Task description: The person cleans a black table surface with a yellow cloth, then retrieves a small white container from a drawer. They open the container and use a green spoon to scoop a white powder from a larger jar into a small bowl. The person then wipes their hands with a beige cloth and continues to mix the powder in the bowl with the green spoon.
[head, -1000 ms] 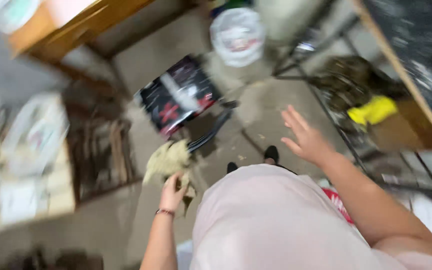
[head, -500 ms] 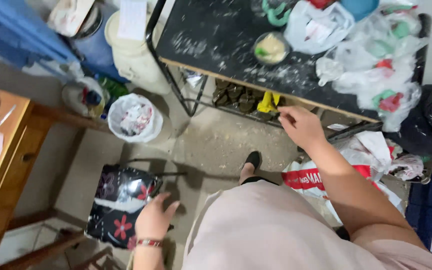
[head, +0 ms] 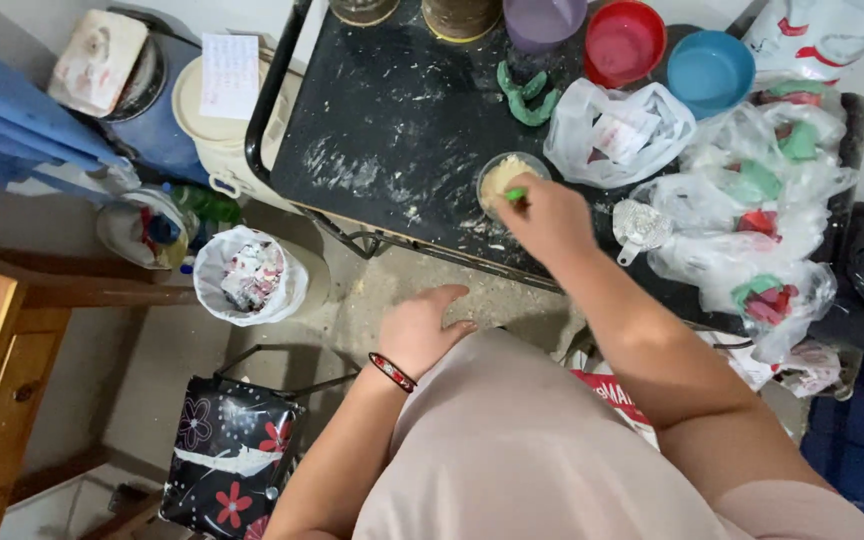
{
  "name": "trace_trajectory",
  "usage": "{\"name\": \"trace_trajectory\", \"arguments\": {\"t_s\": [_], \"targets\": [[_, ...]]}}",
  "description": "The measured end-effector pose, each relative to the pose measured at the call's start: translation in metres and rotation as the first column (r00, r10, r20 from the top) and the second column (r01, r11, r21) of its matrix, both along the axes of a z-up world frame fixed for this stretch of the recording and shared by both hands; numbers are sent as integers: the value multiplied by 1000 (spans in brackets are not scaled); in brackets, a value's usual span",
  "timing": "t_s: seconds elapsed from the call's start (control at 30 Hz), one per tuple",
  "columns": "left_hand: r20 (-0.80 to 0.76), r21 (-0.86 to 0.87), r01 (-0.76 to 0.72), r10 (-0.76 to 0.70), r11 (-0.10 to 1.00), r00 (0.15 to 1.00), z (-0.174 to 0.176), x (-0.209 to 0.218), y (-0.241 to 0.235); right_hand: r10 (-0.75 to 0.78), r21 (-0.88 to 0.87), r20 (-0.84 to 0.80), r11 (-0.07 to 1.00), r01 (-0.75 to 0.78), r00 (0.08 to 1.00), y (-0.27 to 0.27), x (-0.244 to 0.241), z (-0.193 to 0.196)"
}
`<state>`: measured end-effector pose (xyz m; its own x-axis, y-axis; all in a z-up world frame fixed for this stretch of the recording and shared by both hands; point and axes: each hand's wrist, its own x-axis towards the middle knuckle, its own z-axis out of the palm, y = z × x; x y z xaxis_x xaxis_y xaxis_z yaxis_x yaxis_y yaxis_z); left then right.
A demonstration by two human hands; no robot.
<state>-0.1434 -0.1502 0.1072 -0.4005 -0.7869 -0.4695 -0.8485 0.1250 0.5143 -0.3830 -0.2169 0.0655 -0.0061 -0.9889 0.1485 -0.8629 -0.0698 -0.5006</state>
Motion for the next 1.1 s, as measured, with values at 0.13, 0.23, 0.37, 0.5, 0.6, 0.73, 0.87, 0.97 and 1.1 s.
{"name": "trace_trajectory", "arguments": {"t_s": [0.13, 0.23, 0.37, 0.5, 0.6, 0.73, 0.87, 0.97, 1.1], "targets": [[-52, 51, 50, -47, 997, 998, -17, -9, -42, -76, -6, 201, 997, 79, 977, -7, -48, -21], [-107, 46, 34, -29, 998, 994, -29, -23, -80, -146, 51, 349, 989, 136, 926, -1, -60, 0], [-316, -18, 6, -12, 1000, 949, -35, -40, -126, -240, 197, 576, 969, 152, 781, 6, -43, 3], [-320, 41, 180, -158, 983, 934, -33, -55, -172, -156, 48, 463, 987, 151, 873, -3, -33, 4], [-387, 46, 341, -298, 939, 873, -45, -59, -199, -223, 43, 408, 973, 226, 885, -13, -21, 26], [-425, 43, 469, -409, 882, 808, -60, -59, -216, -158, 20, 281, 987, 159, 946, -25, -4, 37], [-476, 83, 483, -391, 871, 788, -74, -61, -225, -197, 8, 290, 979, 203, 937, -25, -3, 24], [-504, 65, 502, -406, 862, 762, -77, -62, -227, -278, -10, 343, 954, 300, 897, -13, 0, 42], [-514, 72, 530, -424, 845, 745, -75, -62, -233, -273, 33, 311, 960, 277, 910, 4, 4, 53]]}}
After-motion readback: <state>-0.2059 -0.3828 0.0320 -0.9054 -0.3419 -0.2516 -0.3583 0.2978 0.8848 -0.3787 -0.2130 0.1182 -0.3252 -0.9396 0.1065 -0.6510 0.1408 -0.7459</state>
